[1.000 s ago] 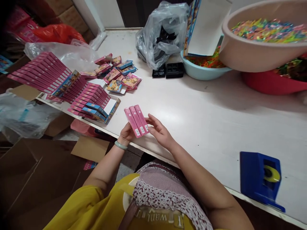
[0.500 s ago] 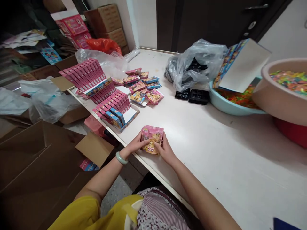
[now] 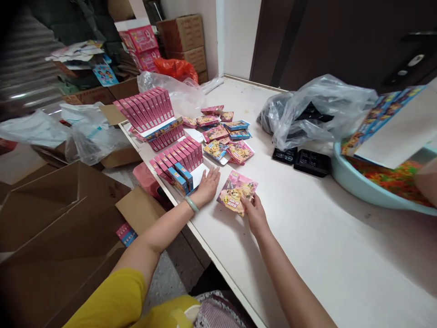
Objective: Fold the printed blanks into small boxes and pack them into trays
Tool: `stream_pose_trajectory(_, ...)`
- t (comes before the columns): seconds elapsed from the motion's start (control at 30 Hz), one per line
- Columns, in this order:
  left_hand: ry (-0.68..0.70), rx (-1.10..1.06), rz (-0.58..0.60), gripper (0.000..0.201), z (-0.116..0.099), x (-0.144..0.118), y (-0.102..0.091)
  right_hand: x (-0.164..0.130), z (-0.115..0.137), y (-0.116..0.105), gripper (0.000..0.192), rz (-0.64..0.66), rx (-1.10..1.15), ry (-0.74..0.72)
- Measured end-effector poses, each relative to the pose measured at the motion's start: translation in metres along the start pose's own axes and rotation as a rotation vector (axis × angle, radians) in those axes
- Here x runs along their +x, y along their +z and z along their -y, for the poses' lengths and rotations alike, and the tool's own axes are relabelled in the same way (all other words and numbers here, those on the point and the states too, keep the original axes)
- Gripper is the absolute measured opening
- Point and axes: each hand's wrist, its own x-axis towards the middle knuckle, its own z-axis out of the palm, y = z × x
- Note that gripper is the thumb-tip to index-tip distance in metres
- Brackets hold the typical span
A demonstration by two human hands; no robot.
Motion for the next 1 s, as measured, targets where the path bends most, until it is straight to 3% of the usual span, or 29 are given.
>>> stream_pose_trajectory(0.2, -0.061, 0.019, 0.032, 0.057, 0.004, -0.005, 0.012, 0.018, 0.001, 0.006, 0.055, 0.028, -0.050, 0.003)
stream_pose_trajectory(0.37, -0.028, -0.009, 0.034, 0.058, 0.007, -0.013, 0.005, 0.037, 0.013, 0.011, 0.054, 0.047, -0.065, -0.027)
stream_pose_trajectory(0.47, -0.037, -0.080, 0.021, 0.055, -0.002, -0.012, 0.001, 0.053, 0.029, 0.022, 0.053, 0.035, -0.043, -0.061)
stream_pose_trajectory(0.6, -0.005, -0.184, -0.006, 0.049, -0.039, -0.004, 0.000, 0.086, 0.063, 0.053, 0.044, 0.074, -0.007, -0.132)
stream_pose_trajectory(0.73, 0.153, -0.310, -0.054, 0.035, -0.069, 0.004, 0.008, 0.126, 0.093, 0.101, 0.027, 0.124, -0.030, -0.151)
stream_pose_trajectory(0.9, 0.306, -0.485, -0.117, 0.036, -0.054, 0.006, 0.019, 0.179, 0.101, 0.158, 0.026, 0.110, -0.073, -0.150)
stream_pose_trajectory(1.0, 0.362, -0.531, -0.116, 0.036, -0.045, 0.008, 0.022, 0.199, 0.098, 0.170, 0.029, 0.103, -0.133, -0.220)
